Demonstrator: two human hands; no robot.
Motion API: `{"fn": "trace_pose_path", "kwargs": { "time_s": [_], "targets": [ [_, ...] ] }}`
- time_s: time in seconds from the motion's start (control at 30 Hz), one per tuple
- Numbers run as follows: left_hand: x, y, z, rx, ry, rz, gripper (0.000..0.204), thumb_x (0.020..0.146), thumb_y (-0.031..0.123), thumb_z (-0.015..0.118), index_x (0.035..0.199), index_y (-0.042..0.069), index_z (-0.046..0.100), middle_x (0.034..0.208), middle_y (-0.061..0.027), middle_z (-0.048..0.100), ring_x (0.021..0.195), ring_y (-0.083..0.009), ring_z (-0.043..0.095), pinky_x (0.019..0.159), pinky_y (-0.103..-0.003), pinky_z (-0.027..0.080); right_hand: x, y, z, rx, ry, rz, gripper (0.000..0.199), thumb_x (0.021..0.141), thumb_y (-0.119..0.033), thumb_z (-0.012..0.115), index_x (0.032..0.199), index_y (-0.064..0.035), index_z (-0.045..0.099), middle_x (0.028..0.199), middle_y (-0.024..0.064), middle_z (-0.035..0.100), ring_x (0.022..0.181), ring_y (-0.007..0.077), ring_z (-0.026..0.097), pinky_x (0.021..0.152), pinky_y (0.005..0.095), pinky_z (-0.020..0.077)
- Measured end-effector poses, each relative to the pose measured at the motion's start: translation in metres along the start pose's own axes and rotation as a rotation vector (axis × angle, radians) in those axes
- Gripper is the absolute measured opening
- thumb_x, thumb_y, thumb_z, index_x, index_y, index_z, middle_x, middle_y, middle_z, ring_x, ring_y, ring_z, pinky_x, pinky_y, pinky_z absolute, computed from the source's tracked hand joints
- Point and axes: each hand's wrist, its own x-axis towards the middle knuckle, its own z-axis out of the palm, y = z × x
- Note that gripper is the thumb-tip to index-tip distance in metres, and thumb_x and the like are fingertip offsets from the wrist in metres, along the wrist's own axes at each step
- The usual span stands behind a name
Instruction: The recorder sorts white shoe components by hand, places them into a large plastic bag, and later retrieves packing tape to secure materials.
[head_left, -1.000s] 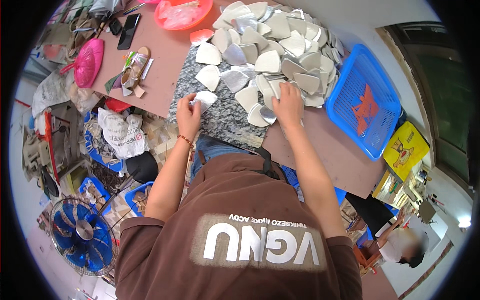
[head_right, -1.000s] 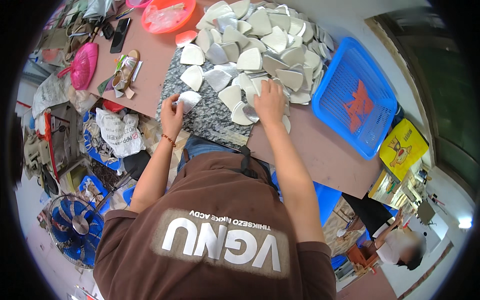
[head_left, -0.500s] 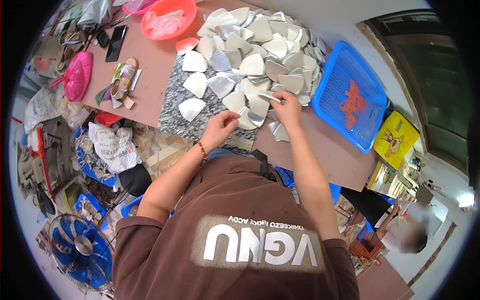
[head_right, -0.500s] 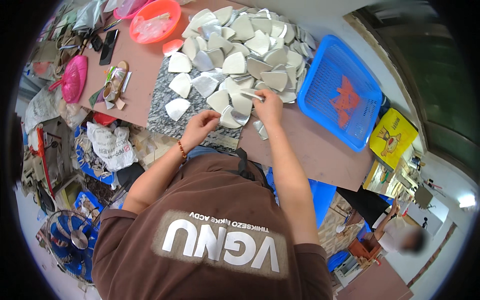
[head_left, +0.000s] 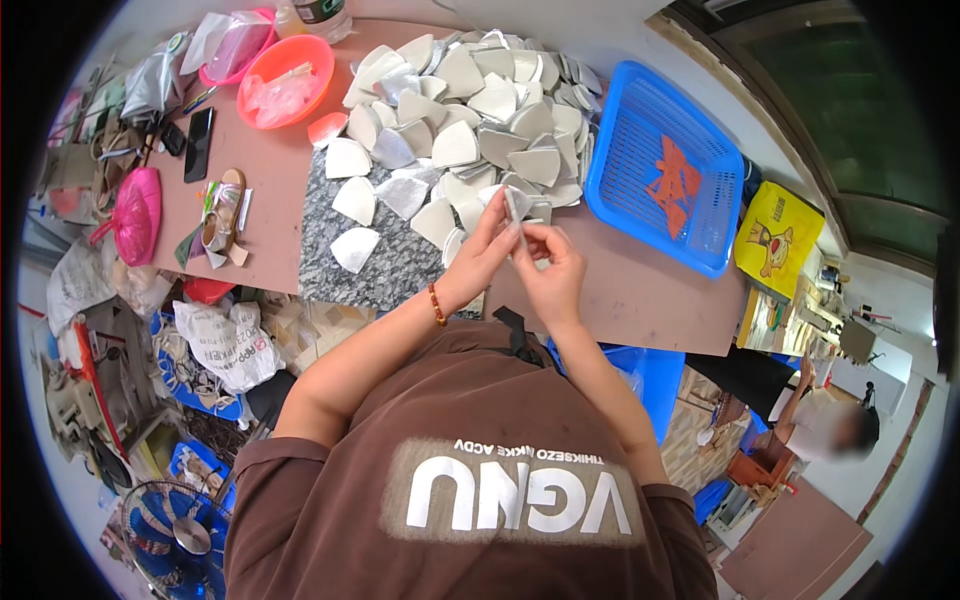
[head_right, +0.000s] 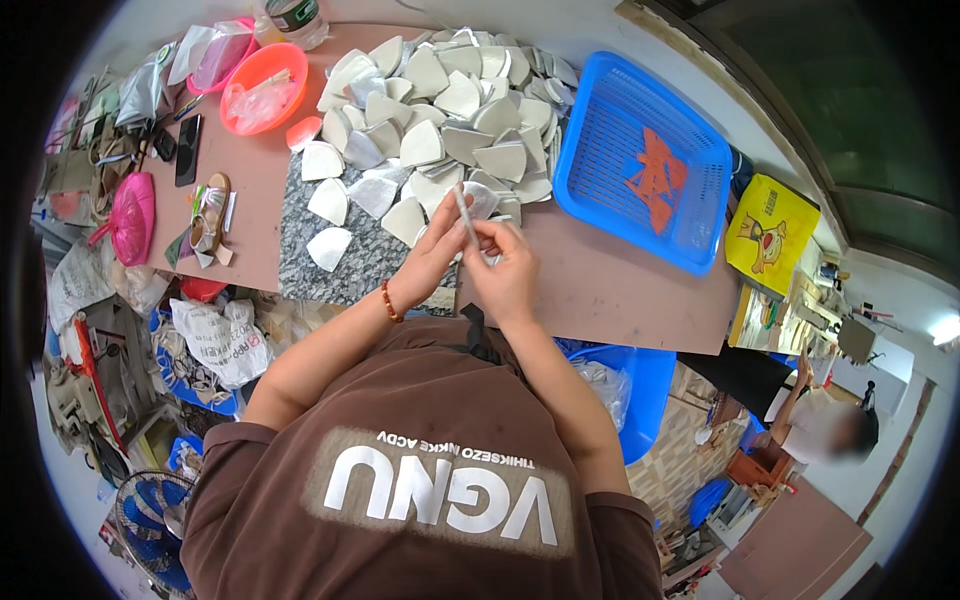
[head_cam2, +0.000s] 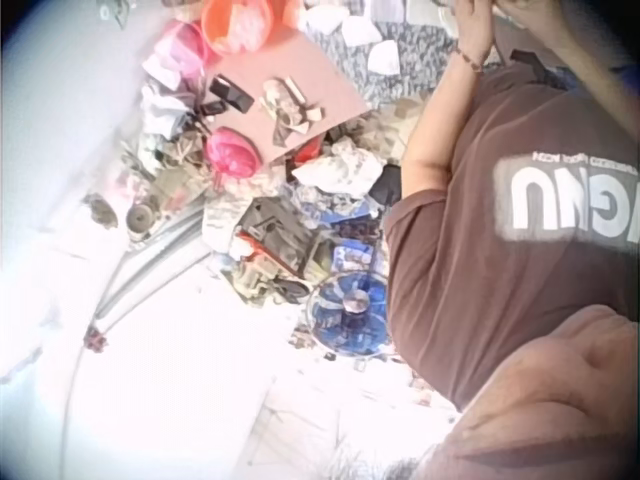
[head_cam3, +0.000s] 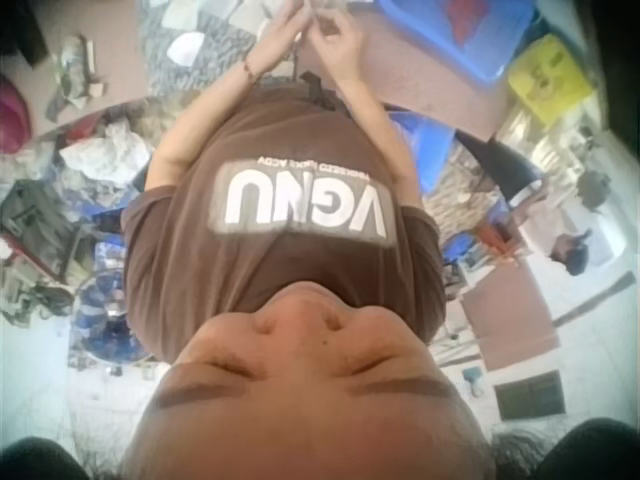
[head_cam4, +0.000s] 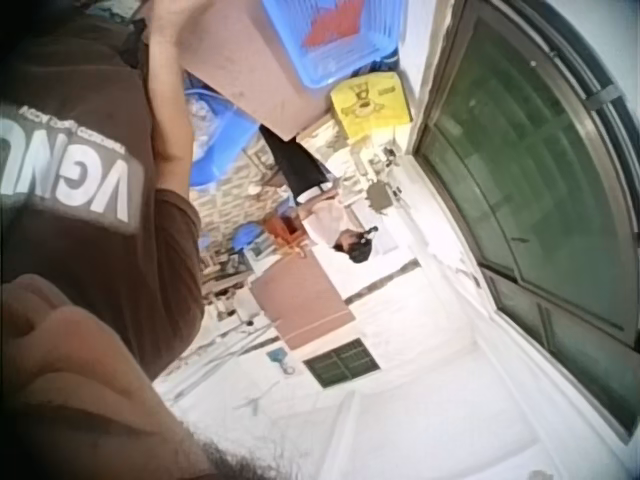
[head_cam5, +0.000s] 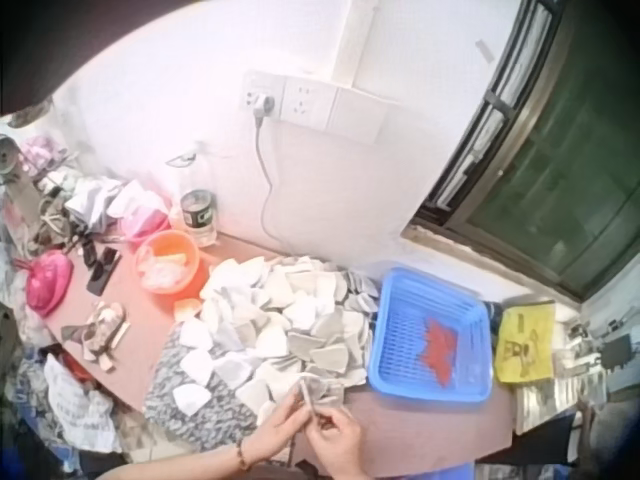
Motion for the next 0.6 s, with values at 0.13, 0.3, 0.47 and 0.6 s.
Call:
{"fn": "trace_pose_path", "kwargs": {
  "time_s": [0.13,0.3,0.47,0.6],
  "targets": [
    [-0.005,0.029,0.001,0.006,-0.145,0.021,0.053,0.091,0.019,0.049,0.138,0.009,0.026,0.117,-0.0079,0.043,0.105,-0.0151,0.044,0.092,-0.029,0.037,-0.009,-0.02,-0.019,0.268,-0.151,0.092,0.016,0.079,-0.006,0.065,0.094,-0.0001,0.062,0.084,0.0054,0.062,0.075,0.0088,0.06,0.066,0.0223,0.0483],
    [-0.021,0.064,0.004,0.512,-0.074,0.095,0.057,0.08,0.019,0.065,0.131,0.008,0.041,0.09,-0.0029,0.04,0.078,-0.011,0.043,0.068,-0.024,0.039,-0.006,-0.033,-0.035,0.593,-0.198,0.287,0.013,0.087,-0.009,0.058,0.094,0.0019,0.06,0.08,0.003,0.062,0.073,0.0082,0.06,0.067,0.0216,0.0502],
    [-0.024,0.07,0.006,0.694,-0.103,0.243,0.061,0.077,0.019,0.067,0.132,0.01,0.043,0.086,-0.0019,0.039,0.073,-0.011,0.038,0.063,-0.023,0.034,-0.006,-0.044,-0.044,0.408,-0.201,0.251,0.012,0.086,-0.008,0.058,0.091,0.0027,0.061,0.075,0.0026,0.062,0.068,0.0073,0.059,0.062,0.021,0.0498],
    [-0.026,0.073,0.008,0.724,-0.116,0.276,0.062,0.076,0.018,0.067,0.133,0.01,0.042,0.086,-0.0024,0.04,0.073,-0.0117,0.038,0.063,-0.023,0.034,-0.007,-0.051,-0.045,0.297,-0.193,0.22,0.008,0.085,-0.004,0.058,0.087,0.003,0.061,0.072,0.0005,0.06,0.064,0.005,0.057,0.057,0.0196,0.0471]
  ]
}}
